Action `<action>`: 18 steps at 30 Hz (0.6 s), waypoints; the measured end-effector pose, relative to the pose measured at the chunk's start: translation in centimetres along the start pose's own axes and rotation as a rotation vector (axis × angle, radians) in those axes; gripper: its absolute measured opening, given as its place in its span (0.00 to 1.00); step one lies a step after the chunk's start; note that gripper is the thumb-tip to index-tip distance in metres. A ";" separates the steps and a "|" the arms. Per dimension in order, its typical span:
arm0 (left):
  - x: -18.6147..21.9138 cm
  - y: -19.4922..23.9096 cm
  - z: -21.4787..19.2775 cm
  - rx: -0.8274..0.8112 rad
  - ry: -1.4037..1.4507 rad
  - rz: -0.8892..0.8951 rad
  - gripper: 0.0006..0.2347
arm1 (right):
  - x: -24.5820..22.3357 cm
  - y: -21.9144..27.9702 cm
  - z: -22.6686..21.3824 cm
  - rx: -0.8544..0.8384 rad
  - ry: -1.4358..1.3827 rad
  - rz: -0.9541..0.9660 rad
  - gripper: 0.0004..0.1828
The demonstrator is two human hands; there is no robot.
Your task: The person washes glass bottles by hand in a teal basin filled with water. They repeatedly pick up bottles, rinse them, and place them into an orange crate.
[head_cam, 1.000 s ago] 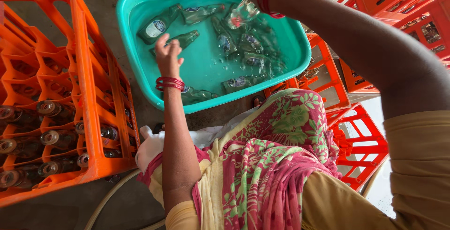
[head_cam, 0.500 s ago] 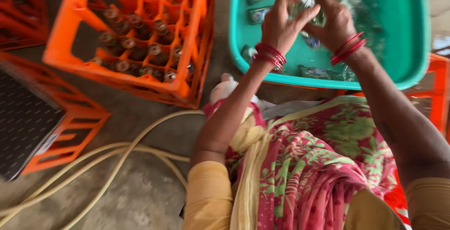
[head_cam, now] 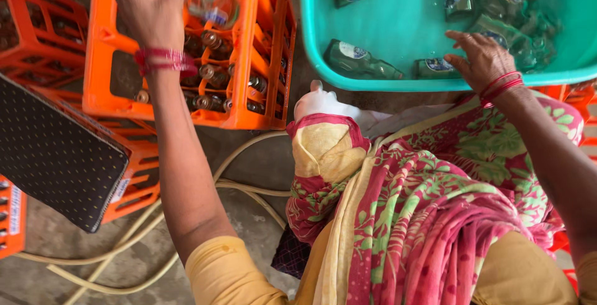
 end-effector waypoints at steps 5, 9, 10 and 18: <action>-5.1 3.9 2.8 -0.089 0.022 -0.400 0.19 | 0.5 1.7 1.0 0.078 -0.054 0.068 0.20; -8.9 6.9 3.7 -0.166 0.094 -0.517 0.18 | -0.3 1.8 1.2 0.082 -0.043 0.145 0.16; -9.4 7.0 4.1 -0.160 -0.040 -0.499 0.17 | -0.3 1.8 1.0 0.075 -0.015 0.163 0.15; -13.5 4.5 6.5 -0.679 -0.384 -0.737 0.09 | -0.2 1.7 1.6 0.147 0.041 0.209 0.10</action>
Point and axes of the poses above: each hand's wrist, its own y-axis away from the middle knuckle, its own z-axis out of the palm, x = y × z, the point moved 4 cm from there along -y, towards the middle knuckle, and after that the axes turned 14 degrees about -z, right-handed, at the moved point
